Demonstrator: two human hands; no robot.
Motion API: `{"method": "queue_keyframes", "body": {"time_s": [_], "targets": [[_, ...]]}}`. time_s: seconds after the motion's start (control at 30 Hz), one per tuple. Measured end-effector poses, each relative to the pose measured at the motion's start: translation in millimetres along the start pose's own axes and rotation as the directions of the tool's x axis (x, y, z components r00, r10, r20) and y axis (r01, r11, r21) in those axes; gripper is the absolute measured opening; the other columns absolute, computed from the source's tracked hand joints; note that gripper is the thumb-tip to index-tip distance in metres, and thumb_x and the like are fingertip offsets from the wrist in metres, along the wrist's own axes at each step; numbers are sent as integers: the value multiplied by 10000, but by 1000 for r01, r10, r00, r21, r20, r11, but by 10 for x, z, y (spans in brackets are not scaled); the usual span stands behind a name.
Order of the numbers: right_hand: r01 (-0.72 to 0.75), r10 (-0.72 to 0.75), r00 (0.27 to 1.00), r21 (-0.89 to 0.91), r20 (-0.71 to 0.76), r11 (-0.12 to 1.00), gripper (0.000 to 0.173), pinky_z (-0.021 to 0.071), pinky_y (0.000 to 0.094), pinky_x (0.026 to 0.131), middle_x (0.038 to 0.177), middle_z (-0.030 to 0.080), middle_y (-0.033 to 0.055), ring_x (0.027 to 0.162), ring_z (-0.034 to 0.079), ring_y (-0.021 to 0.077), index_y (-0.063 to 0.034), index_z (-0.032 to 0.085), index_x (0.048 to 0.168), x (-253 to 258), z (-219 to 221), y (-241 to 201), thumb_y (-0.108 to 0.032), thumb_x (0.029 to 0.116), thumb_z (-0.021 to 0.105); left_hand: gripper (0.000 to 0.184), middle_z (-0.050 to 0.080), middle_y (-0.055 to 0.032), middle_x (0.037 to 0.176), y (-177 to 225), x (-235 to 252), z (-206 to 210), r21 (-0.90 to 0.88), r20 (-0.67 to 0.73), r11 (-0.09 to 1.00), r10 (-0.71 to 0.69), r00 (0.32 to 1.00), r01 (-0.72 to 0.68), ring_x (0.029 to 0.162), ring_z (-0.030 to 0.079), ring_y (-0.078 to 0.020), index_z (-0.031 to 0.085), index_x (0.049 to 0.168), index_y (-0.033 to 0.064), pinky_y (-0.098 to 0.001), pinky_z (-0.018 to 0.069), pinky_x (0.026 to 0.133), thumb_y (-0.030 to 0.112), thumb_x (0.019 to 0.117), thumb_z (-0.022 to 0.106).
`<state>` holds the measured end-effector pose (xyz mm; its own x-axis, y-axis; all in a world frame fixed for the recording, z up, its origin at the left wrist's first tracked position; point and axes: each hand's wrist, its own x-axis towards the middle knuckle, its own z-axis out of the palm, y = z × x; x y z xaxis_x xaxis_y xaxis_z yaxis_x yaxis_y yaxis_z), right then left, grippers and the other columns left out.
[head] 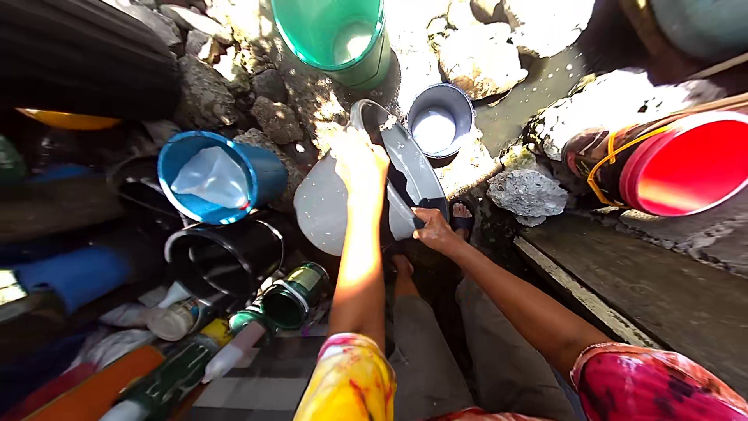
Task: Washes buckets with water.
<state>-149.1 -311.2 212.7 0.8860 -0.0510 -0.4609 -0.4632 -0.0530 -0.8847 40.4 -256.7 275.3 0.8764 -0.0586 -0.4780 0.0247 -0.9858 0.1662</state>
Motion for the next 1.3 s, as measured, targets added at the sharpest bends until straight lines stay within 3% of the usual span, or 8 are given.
{"method": "queue_keyframes", "body": {"time_s": [0.23, 0.3, 0.43, 0.57, 0.7, 0.77, 0.83, 1.3], "targets": [[-407, 459, 884, 338, -89, 849, 256, 542, 324, 666, 796, 658, 57, 710, 624, 117, 6, 635, 933, 262, -575, 34, 164, 742, 696, 446, 571, -215, 1384, 750, 148, 178, -97, -6, 983, 159, 987, -159, 1325, 520, -387, 590, 1403, 27, -519, 488, 1017, 194, 990, 601], [-366, 450, 886, 424, -114, 828, 290, 555, 299, 595, 711, 654, 20, 625, 635, 102, -33, 592, 916, 362, -711, 122, 146, 702, 670, 468, 551, -210, 1448, 912, 173, 331, -135, -59, 956, 255, 965, -261, 1374, 484, -384, 557, 1438, 18, -536, 426, 1074, 136, 985, 583], [-189, 314, 925, 457, -214, 869, 533, 583, 281, 693, 915, 668, 37, 787, 664, 83, 1, 561, 1172, 536, -904, 98, 182, 675, 624, 547, 346, -161, 1645, 1105, 106, 542, -148, -29, 914, 377, 926, -377, 1561, 209, -367, 533, 1475, 51, -663, 160, 1214, 93, 942, 648], [-116, 252, 941, 485, -225, 867, 363, 538, 247, 905, 1187, 594, 76, 1065, 605, 61, 18, 427, 1406, 569, -1115, 258, 13, 1043, 436, 488, 391, -121, 1628, 1005, -329, 698, -186, -123, 771, 597, 793, -609, 1561, 231, -321, 582, 1442, 86, -628, 161, 1240, 126, 961, 652], [-203, 303, 939, 450, -162, 869, 337, 542, 317, 910, 1152, 655, 99, 1028, 626, 112, -10, 533, 1360, 645, -1355, 98, -176, 1111, 379, 328, 632, -152, 1398, 759, -798, 933, -358, -316, 603, 640, 700, -713, 1411, 486, -302, 739, 1198, 1, -541, 279, 1216, 60, 904, 606], [-209, 332, 926, 491, -179, 846, 252, 578, 272, 729, 919, 667, 4, 813, 657, 62, -71, 543, 1189, 688, -1431, 81, 7, 955, 496, 224, 736, -205, 1158, 540, -1030, 1134, -344, -556, 522, 556, 617, -780, 1214, 651, -368, 784, 972, -8, -580, 384, 1141, 91, 885, 602], [-185, 355, 913, 574, -199, 797, 510, 613, 298, 654, 874, 695, 12, 757, 696, 92, -74, 528, 1127, 751, -1530, 183, 185, 690, 576, 207, 743, -196, 1088, 275, -1228, 1325, -313, -654, 471, 523, 546, -825, 1130, 678, -359, 778, 961, 37, -578, 388, 1127, 117, 947, 588], [-58, 282, 927, 648, -247, 759, 605, 628, 342, 744, 971, 707, 31, 870, 713, 123, -88, 499, 1148, 662, -1628, 442, 162, 605, 588, 252, 767, -104, 1104, -1385, -1976, 1833, -459, -426, 770, 247, 871, -443, 1119, 709, -266, 793, 1068, 54, -540, 445, 1104, 97, 931, 585]]}}
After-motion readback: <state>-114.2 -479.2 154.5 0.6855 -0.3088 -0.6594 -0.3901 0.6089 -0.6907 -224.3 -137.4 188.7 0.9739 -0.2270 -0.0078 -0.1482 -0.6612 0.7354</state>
